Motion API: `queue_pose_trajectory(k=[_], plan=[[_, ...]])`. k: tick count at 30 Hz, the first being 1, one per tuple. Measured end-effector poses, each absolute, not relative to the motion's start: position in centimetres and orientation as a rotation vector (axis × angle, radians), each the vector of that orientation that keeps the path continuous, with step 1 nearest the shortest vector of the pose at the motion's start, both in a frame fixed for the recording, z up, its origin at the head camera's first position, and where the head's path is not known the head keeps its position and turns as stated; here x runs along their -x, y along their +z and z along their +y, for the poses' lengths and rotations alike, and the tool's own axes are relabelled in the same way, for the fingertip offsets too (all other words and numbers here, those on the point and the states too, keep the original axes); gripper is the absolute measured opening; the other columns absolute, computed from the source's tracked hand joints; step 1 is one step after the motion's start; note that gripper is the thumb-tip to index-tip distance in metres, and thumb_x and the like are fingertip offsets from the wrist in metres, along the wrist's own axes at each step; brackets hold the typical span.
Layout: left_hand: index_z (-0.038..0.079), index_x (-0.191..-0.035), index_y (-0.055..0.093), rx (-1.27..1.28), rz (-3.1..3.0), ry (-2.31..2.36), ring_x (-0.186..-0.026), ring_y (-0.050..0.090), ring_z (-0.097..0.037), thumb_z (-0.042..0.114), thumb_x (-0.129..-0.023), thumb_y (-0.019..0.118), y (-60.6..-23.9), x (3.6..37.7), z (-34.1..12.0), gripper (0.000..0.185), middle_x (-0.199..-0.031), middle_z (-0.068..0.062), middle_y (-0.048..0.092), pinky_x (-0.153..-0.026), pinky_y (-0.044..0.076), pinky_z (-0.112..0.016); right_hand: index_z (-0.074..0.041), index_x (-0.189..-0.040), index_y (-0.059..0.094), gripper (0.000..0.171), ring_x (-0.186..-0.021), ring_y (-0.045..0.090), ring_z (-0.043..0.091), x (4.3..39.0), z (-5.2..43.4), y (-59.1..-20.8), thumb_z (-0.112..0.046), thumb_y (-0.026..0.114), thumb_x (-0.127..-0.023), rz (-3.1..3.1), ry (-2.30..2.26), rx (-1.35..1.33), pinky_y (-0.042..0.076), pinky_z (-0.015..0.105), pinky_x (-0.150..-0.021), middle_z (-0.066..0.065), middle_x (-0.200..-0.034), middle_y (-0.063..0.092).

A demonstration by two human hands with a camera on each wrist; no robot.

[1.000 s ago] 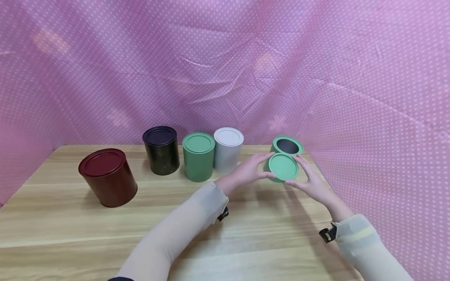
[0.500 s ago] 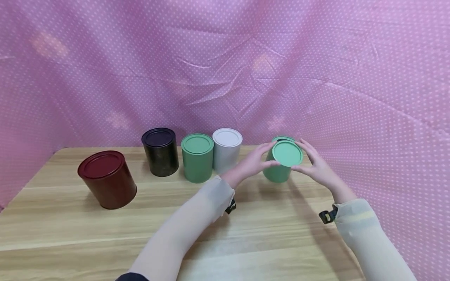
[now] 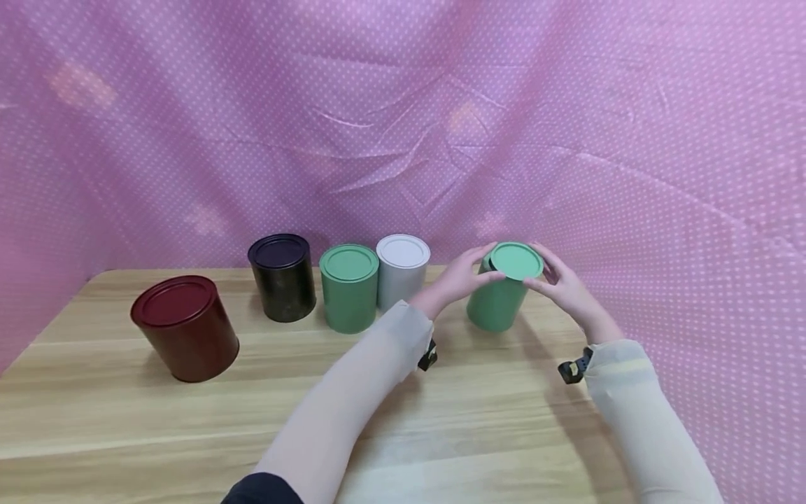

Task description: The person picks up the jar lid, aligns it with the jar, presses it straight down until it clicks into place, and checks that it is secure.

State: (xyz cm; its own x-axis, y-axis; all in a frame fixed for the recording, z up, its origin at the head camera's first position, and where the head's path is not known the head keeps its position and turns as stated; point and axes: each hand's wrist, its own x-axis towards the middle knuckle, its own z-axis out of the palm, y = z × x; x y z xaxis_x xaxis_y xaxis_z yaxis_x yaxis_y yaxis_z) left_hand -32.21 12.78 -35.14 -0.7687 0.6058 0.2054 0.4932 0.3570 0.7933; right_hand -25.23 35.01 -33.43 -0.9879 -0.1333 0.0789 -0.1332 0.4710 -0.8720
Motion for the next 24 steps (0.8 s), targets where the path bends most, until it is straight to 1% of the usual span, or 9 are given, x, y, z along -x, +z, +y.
queue_pose_trajectory(k=[2,4,8,11,13,15,20,24], plan=[[0.023,-0.153,0.028,-0.991,2.478,1.383,-0.144,0.033,-0.025,0.044,-0.092,0.062,-35.2,32.4,13.1,0.073,-0.157,-0.007,0.031,-0.116,0.03,-0.048,-0.021,-0.156,0.015,0.078,-0.149,0.001,0.037,25.6,35.4,-33.4,-0.023,0.063,-0.095,2.656,-1.622,0.211,0.011,0.061,-0.117,0.008,-0.164,-0.008],[0.024,-0.154,0.027,-0.972,2.465,1.387,-0.144,0.032,-0.026,0.045,-0.093,0.06,-35.1,32.6,13.5,0.073,-0.157,-0.007,0.031,-0.115,0.031,-0.047,-0.023,-0.156,0.016,0.077,-0.15,0.001,0.035,26.0,35.7,-33.5,-0.023,0.062,-0.095,2.631,-1.648,0.197,0.01,0.061,-0.117,0.007,-0.164,-0.007],[0.024,-0.154,0.027,-0.911,2.443,1.422,-0.144,0.032,-0.026,0.045,-0.093,0.059,-35.4,33.0,14.0,0.071,-0.158,-0.006,0.03,-0.116,0.031,-0.046,-0.018,-0.156,0.016,0.075,-0.149,0.007,0.036,26.8,36.1,-33.8,-0.022,0.061,-0.096,2.606,-1.668,0.225,0.011,0.06,-0.118,0.011,-0.164,0.003],[0.023,-0.153,0.028,-0.875,2.444,1.441,-0.144,0.032,-0.024,0.044,-0.094,0.058,-35.7,33.3,14.3,0.07,-0.158,-0.004,0.031,-0.116,0.031,-0.044,-0.02,-0.156,0.018,0.074,-0.149,0.01,0.035,27.3,36.2,-34.2,-0.027,0.061,-0.096,2.591,-1.658,0.186,0.01,0.062,-0.117,0.01,-0.163,0.01],[0.022,-0.153,0.028,-0.862,2.456,1.441,-0.144,0.032,-0.023,0.044,-0.094,0.058,-36.0,33.5,14.5,0.07,-0.158,-0.003,0.031,-0.116,0.03,-0.043,-0.023,-0.156,0.018,0.075,-0.149,0.011,0.035,27.5,36.3,-34.4,-0.032,0.061,-0.095,2.599,-1.624,0.143,0.009,0.065,-0.115,0.008,-0.163,0.012],[0.021,-0.153,0.029,-0.859,2.468,1.44,-0.144,0.033,-0.023,0.043,-0.094,0.058,-36.1,33.7,14.7,0.069,-0.157,-0.003,0.032,-0.116,0.031,-0.043,-0.028,-0.156,0.017,0.076,-0.149,0.011,0.035,27.7,36.5,-34.5,-0.038,0.061,-0.095,2.609,-1.583,0.103,0.007,0.067,-0.114,0.006,-0.164,0.01],[0.018,-0.153,0.03,-0.874,2.49,1.427,-0.143,0.035,-0.024,0.042,-0.095,0.058,-36.3,34.1,15.0,0.068,-0.157,-0.004,0.033,-0.116,0.032,-0.042,-0.034,-0.155,0.014,0.078,-0.148,0.015,0.039,28.1,36.9,-34.7,-0.045,0.06,-0.093,2.631,-1.51,0.055,0.005,0.072,-0.111,0.005,-0.164,0.006],[0.016,-0.152,0.03,-0.893,2.504,1.375,-0.143,0.034,-0.023,0.039,-0.095,0.058,-36.5,34.3,15.0,0.067,-0.156,-0.005,0.034,-0.116,0.031,-0.041,-0.036,-0.155,0.017,0.077,-0.148,0.011,0.039,28.3,37.0,-35.1,-0.046,0.06,-0.093,2.616,-1.494,0.042,0.005,0.074,-0.109,0.004,-0.164,0.007]])
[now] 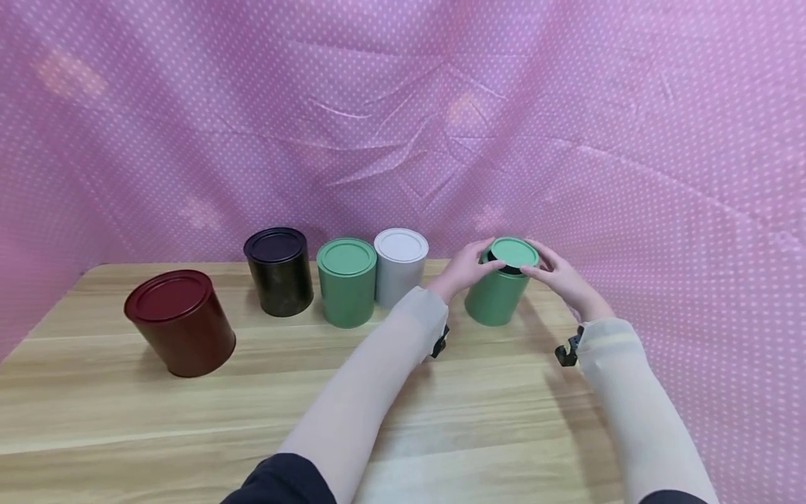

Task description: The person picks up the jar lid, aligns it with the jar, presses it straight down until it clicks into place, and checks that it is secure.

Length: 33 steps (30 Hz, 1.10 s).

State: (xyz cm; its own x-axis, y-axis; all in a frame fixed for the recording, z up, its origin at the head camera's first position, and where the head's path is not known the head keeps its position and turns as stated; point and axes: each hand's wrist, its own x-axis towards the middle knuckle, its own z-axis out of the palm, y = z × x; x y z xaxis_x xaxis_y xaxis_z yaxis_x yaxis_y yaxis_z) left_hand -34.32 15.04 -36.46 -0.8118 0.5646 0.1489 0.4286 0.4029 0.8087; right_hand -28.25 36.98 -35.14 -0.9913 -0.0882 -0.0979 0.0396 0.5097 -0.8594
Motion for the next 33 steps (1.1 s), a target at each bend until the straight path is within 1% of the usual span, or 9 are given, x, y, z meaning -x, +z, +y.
queue_pose_trajectory(k=[3,7,12,17,20,25,29,33], plan=[[0.014,-0.152,0.031,-0.904,2.516,1.345,-0.142,0.036,-0.025,0.038,-0.095,0.059,-36.4,34.4,15.1,0.068,-0.156,-0.008,0.035,-0.116,0.031,-0.042,-0.035,-0.155,0.017,0.076,-0.149,0.008,0.039,28.4,37.1,-35.2,-0.046,0.06,-0.093,2.608,-1.486,0.047,0.005,0.074,-0.109,0.004,-0.164,0.008],[0.012,-0.152,0.031,-0.913,2.506,1.33,-0.141,0.038,-0.025,0.037,-0.096,0.059,-36.5,34.5,15.0,0.068,-0.155,-0.008,0.036,-0.116,0.032,-0.041,-0.032,-0.155,0.017,0.076,-0.149,0.008,0.039,28.5,37.2,-35.5,-0.045,0.059,-0.094,2.623,-1.453,0.071,0.006,0.074,-0.11,0.007,-0.164,0.01],[0.013,-0.152,0.031,-0.871,2.467,1.325,-0.142,0.036,-0.025,0.035,-0.096,0.06,-36.6,34.4,14.8,0.067,-0.154,-0.008,0.037,-0.116,0.031,-0.042,-0.026,-0.156,0.016,0.075,-0.147,0.013,0.043,28.7,37.3,-35.8,-0.041,0.058,-0.096,2.639,-1.401,0.124,0.01,0.074,-0.109,0.012,-0.162,0.016],[0.014,-0.153,0.03,-0.857,2.456,1.312,-0.143,0.034,-0.025,0.037,-0.096,0.059,-36.8,34.4,14.6,0.067,-0.155,-0.008,0.036,-0.117,0.03,-0.042,-0.023,-0.156,0.017,0.073,-0.147,0.01,0.043,28.8,37.3,-36.2,-0.037,0.057,-0.097,2.63,-1.399,0.163,0.01,0.073,-0.11,0.013,-0.162,0.015],[0.013,-0.153,0.028,-0.864,2.429,1.321,-0.144,0.032,-0.026,0.037,-0.097,0.058,-37.0,34.5,14.5,0.068,-0.156,-0.009,0.035,-0.117,0.03,-0.043,-0.026,-0.156,0.015,0.074,-0.148,0.007,0.043,28.9,37.4,-36.2,-0.041,0.057,-0.096,2.626,-1.381,0.14,0.009,0.074,-0.109,0.011,-0.163,0.012],[0.011,-0.153,0.027,-0.868,2.398,1.339,-0.144,0.031,-0.028,0.037,-0.097,0.057,-37.1,34.5,14.3,0.069,-0.156,-0.01,0.033,-0.116,0.03,-0.046,-0.034,-0.156,0.013,0.078,-0.148,0.001,0.045,28.9,37.3,-35.7,-0.049,0.057,-0.094,2.621,-1.312,0.057,0.005,0.079,-0.105,0.007,-0.164,0.004],[0.012,-0.153,0.029,-0.859,2.415,1.345,-0.14,0.039,-0.028,0.038,-0.096,0.058,-37.2,34.5,14.3,0.068,-0.154,-0.01,0.038,-0.113,0.035,-0.044,-0.04,-0.154,0.013,0.076,-0.148,0.002,0.043,28.9,37.3,-35.7,-0.052,0.057,-0.093,2.624,-1.277,0.031,0.005,0.079,-0.104,0.004,-0.164,0.002],[0.014,-0.152,0.032,-0.841,2.41,1.359,-0.136,0.044,-0.027,0.037,-0.096,0.06,-37.4,34.5,14.4,0.067,-0.151,-0.009,0.042,-0.111,0.039,-0.041,-0.04,-0.154,0.013,0.077,-0.148,0.003,0.042,28.8,37.3,-35.7,-0.053,0.057,-0.092,2.619,-1.265,0.028,0.005,0.078,-0.105,0.003,-0.165,0.001]])
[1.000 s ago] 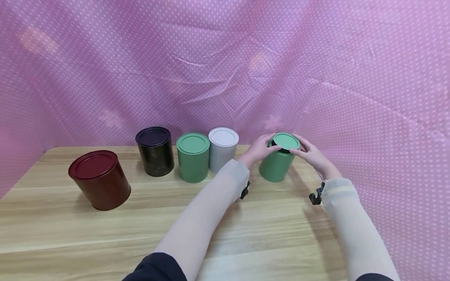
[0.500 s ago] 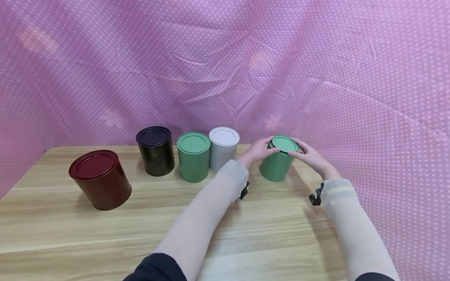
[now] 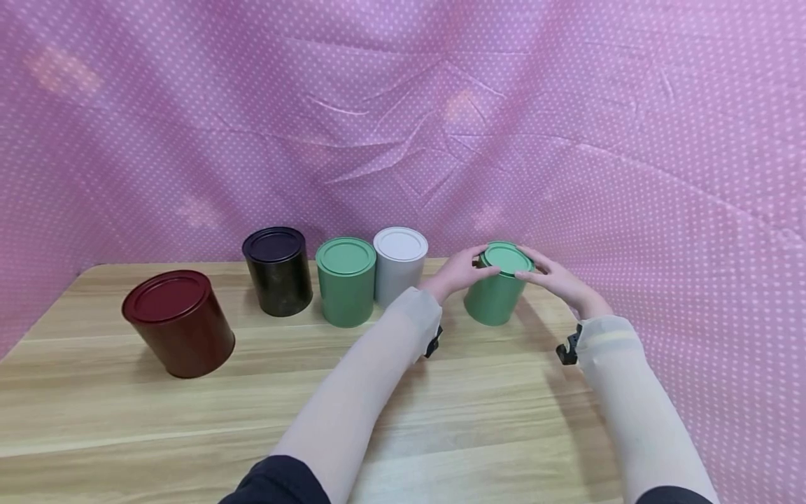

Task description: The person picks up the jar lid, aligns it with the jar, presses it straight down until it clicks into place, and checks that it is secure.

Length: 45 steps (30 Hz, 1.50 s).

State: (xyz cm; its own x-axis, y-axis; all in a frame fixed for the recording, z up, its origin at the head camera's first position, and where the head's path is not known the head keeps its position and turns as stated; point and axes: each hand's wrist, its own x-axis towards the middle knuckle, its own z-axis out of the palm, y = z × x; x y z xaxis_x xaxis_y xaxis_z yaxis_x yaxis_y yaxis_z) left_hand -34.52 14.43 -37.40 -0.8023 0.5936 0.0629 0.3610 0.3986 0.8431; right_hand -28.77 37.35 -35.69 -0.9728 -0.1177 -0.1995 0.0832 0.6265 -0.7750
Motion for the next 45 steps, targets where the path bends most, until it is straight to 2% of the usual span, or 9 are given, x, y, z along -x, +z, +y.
queue_pose_trajectory(k=[11,16,24,35,45], plan=[[0.018,-0.154,0.025,-0.848,2.419,1.313,-0.138,0.042,-0.028,0.041,-0.096,0.058,-37.3,34.9,14.2,0.071,-0.154,-0.008,0.037,-0.112,0.037,-0.042,-0.042,-0.154,0.012,0.08,-0.147,-0.001,0.046,29.0,36.9,-34.9,-0.054,0.059,-0.091,2.536,-1.292,-0.044,0.0,0.079,-0.104,0.009,-0.164,0.004],[0.021,-0.154,0.027,-0.795,2.422,1.299,-0.14,0.038,-0.027,0.042,-0.095,0.058,-37.0,35.1,14.1,0.07,-0.155,-0.007,0.037,-0.113,0.035,-0.047,-0.046,-0.153,0.008,0.079,-0.146,0.002,0.048,29.3,36.8,-35.1,-0.056,0.056,-0.091,2.561,-1.25,-0.033,0.003,0.079,-0.104,0.014,-0.163,0.006],[0.021,-0.153,0.029,-0.737,2.441,1.282,-0.142,0.035,-0.029,0.043,-0.094,0.058,-36.7,35.2,14.4,0.069,-0.154,-0.007,0.038,-0.114,0.032,-0.051,-0.039,-0.155,0.009,0.076,-0.146,0.008,0.048,29.4,37.1,-35.7,-0.054,0.053,-0.094,2.61,-1.256,0.021,0.006,0.078,-0.105,0.013,-0.163,0.008],[0.021,-0.152,0.031,-0.752,2.457,1.246,-0.138,0.042,-0.03,0.043,-0.093,0.058,-36.2,36.2,14.1,0.069,-0.151,-0.009,0.042,-0.111,0.036,-0.051,-0.047,-0.153,0.006,0.077,-0.146,-0.002,0.048,30.0,36.5,-35.2,-0.056,0.053,-0.093,2.556,-1.273,-0.053,0.001,0.081,-0.102,0.01,-0.164,0.0],[0.025,-0.152,0.032,-0.751,2.365,1.352,-0.143,0.033,-0.031,0.043,-0.094,0.057,-37.2,37.0,13.2,0.066,-0.155,-0.008,0.037,-0.114,0.03,-0.056,-0.031,-0.157,0.004,0.073,-0.148,0.005,0.044,30.5,35.5,-36.2,-0.04,0.049,-0.1,2.597,-1.356,0.074,0.01,0.07,-0.112,0.013,-0.163,0.003]])
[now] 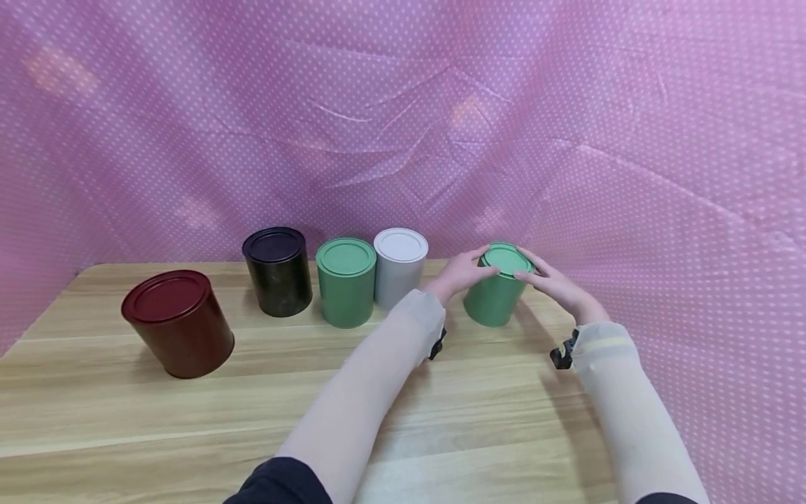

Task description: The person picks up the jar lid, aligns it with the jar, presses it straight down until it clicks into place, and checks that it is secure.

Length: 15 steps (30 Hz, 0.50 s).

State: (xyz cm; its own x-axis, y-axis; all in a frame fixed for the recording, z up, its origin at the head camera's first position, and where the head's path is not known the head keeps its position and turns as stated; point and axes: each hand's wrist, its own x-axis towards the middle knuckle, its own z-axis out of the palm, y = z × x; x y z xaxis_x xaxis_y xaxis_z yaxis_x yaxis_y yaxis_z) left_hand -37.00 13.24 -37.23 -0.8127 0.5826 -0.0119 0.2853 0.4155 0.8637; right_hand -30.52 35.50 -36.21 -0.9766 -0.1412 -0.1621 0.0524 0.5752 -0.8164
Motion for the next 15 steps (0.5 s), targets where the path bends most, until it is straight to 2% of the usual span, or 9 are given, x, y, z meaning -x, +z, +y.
queue_pose_trajectory(k=[6,15], plan=[[0.028,-0.151,0.035,-0.708,2.319,1.472,-0.143,0.032,-0.032,0.04,-0.094,0.059,-37.8,36.3,13.2,0.063,-0.155,-0.008,0.037,-0.113,0.027,-0.059,-0.028,-0.157,0.005,0.069,-0.148,0.005,0.043,30.2,35.3,-36.9,-0.035,0.046,-0.102,2.609,-1.408,0.162,0.012,0.068,-0.114,0.016,-0.162,0.006],[0.032,-0.148,0.039,-0.659,2.354,1.5,-0.143,0.034,-0.03,0.041,-0.092,0.059,-38.3,35.6,13.7,0.061,-0.154,-0.006,0.038,-0.112,0.032,-0.056,-0.028,-0.157,0.007,0.068,-0.148,0.008,0.04,29.7,35.5,-38.0,-0.04,0.046,-0.101,2.611,-1.464,0.145,0.014,0.065,-0.115,0.013,-0.162,0.008]])
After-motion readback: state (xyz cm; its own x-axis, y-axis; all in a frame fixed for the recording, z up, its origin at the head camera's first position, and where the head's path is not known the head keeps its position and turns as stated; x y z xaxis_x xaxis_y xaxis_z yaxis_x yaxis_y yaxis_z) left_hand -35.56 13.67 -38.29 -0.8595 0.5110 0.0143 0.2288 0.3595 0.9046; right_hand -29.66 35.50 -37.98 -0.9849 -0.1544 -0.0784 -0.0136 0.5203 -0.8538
